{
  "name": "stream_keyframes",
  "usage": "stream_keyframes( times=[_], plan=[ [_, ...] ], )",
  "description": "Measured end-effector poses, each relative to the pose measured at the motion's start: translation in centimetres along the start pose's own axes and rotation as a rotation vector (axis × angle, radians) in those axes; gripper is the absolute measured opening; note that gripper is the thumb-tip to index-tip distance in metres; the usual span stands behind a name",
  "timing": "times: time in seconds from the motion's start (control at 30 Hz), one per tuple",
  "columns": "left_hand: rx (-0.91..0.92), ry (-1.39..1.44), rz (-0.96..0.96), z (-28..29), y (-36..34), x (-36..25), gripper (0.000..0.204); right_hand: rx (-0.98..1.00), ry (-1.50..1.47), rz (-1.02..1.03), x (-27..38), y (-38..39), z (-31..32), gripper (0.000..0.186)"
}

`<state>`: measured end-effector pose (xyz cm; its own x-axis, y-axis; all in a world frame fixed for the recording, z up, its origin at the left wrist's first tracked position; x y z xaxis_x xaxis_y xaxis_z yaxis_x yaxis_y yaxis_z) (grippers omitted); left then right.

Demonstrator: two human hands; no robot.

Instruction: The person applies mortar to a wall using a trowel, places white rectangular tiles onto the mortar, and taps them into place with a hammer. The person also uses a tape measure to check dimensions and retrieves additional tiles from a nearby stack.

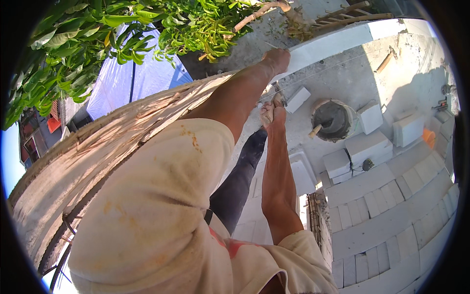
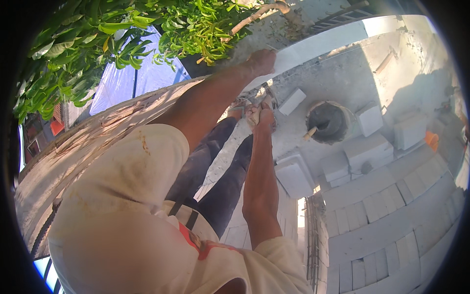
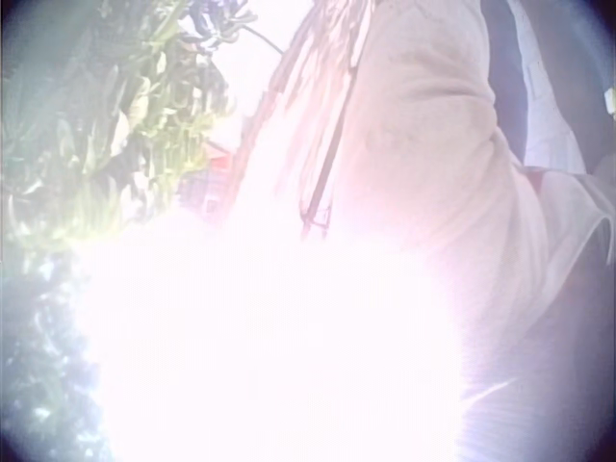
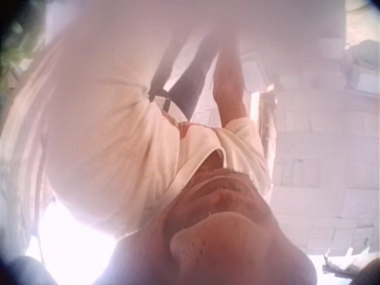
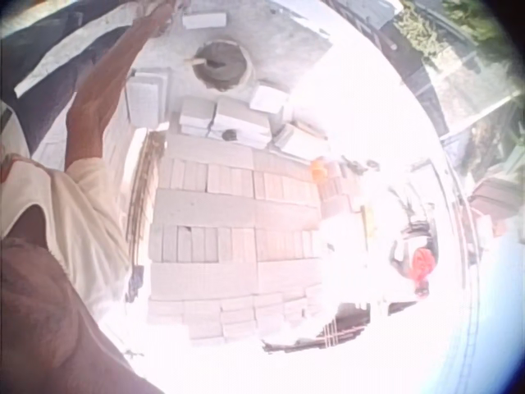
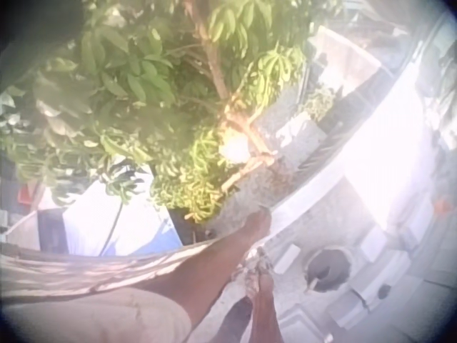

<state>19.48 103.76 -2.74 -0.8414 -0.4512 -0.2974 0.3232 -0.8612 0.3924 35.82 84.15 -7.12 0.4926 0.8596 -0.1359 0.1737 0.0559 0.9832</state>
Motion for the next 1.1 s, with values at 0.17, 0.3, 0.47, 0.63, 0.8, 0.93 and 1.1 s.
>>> stream_keyframes(
  times=[0.17,0.3,0.47,0.63,0.8,0.93,1.1],
  plan=[
    [0.036,0.004,-0.012,0.1,0.4,-0.4,0.031,0.056,-0.019,-0.046,0.2,-0.1,-0.3,0.018],
    [0.005,0.015,-0.027,0.7,0.3,-0.7,0.031,0.022,0.031,0.053,1.7,0.1,0.1,0.019],
    [-0.055,0.029,-0.044,-0.1,0.2,0.2,0.050,0.011,0.044,0.066,2.2,0.3,0.0,0.019],
    [0.018,0.014,-0.066,1.3,0.8,-1.0,0.054,-0.019,0.086,0.177,3.7,2.2,-0.2,0.014],
    [-0.047,0.052,-0.110,1.2,0.2,-1.3,0.083,-0.085,0.056,0.311,5.8,3.7,0.2,0.013],
    [-0.236,0.217,-0.330,2.4,-0.4,-4.4,0.114,-0.102,0.016,0.435,9.3,3.0,-0.1,0.013],
    [-0.126,0.163,-0.255,1.2,-1.3,-4.3,0.119,-0.060,-0.139,0.589,15.4,3.5,-3.8,0.016]
  ],
)
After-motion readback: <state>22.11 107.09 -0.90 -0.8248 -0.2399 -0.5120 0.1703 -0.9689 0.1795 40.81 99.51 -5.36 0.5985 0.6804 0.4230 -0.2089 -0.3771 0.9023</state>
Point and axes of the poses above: each hand's wrist, its own y-axis away from the middle knuckle, its own z-axis out of the back of the hand, x = y × z, the point moved 10 cm from there along -y, towards the middle knuckle, and after that the axes turned 15 degrees about -x, right-handed, at the moved point
